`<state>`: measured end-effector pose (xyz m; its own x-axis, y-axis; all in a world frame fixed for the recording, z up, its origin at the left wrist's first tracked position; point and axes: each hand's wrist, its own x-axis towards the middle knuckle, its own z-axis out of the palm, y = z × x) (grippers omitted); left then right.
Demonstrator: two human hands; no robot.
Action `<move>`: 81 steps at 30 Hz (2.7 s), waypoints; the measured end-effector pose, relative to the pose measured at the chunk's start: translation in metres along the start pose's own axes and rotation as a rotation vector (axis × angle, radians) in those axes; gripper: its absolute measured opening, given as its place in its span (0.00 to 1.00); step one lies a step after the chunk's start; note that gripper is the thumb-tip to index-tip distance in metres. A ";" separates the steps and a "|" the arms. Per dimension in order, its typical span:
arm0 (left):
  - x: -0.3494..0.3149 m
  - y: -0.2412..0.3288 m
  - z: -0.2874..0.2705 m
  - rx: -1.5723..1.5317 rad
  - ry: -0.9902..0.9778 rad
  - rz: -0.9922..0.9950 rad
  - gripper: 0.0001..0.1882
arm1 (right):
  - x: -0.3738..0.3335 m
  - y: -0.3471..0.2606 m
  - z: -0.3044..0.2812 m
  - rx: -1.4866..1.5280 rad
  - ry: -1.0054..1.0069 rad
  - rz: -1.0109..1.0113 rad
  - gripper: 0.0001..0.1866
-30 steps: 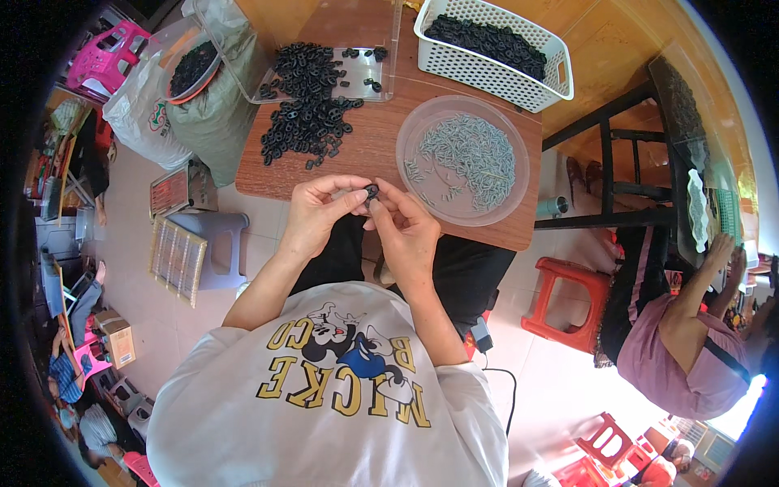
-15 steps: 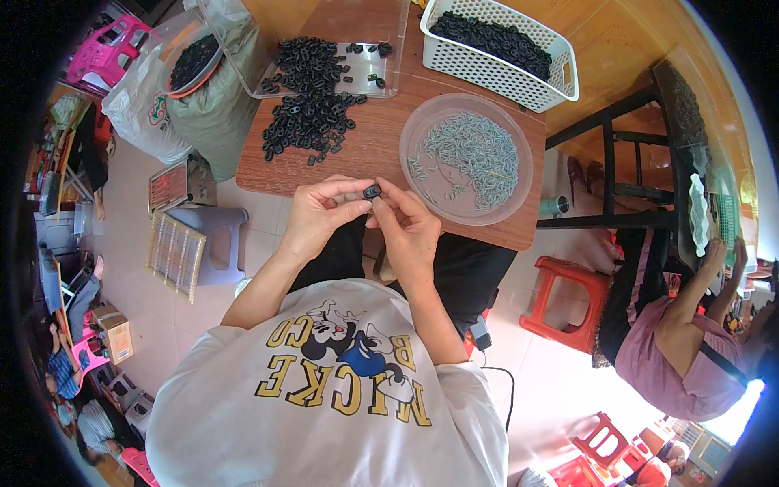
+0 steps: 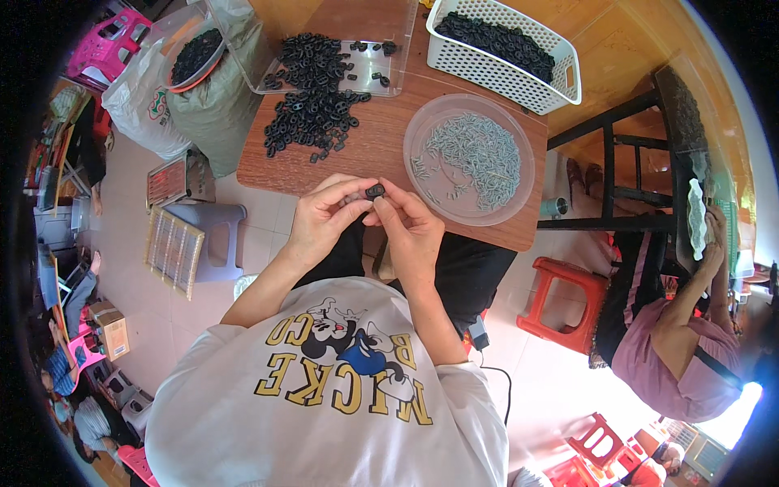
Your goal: The person sits at a table and repeatedly picks up small black plastic components and light blue fasteners. They insert the fasteners into the plastic components by hand and place the assembled units into a white basket.
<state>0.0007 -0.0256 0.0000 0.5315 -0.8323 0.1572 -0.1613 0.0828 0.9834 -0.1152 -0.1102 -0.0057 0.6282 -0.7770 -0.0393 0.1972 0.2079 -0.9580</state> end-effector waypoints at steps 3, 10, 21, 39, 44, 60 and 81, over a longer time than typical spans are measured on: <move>0.001 0.000 -0.001 0.107 -0.001 0.125 0.15 | -0.001 -0.005 0.002 0.021 0.005 0.004 0.14; -0.001 0.003 -0.001 0.206 0.006 0.286 0.14 | -0.005 -0.007 0.007 -0.024 0.045 -0.061 0.11; 0.000 -0.010 0.000 -0.007 0.047 0.208 0.22 | 0.003 -0.010 0.010 -0.021 0.071 -0.067 0.11; 0.029 -0.070 -0.073 0.812 0.320 -0.094 0.11 | 0.092 -0.052 -0.011 -0.776 0.288 -0.708 0.12; 0.031 -0.074 -0.077 0.804 0.293 -0.069 0.08 | 0.020 0.010 0.000 -0.500 0.133 -0.385 0.08; 0.010 -0.027 0.003 -0.160 -0.085 -0.289 0.07 | -0.003 0.036 -0.017 -0.282 0.093 -0.098 0.08; 0.151 -0.041 0.061 1.138 -0.516 0.565 0.04 | -0.046 0.009 -0.089 0.064 0.344 -0.002 0.05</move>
<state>0.0368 -0.1883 -0.0223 -0.1612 -0.9641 0.2109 -0.9709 0.1933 0.1417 -0.2089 -0.1254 -0.0381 0.3391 -0.9301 -0.1414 0.2515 0.2344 -0.9390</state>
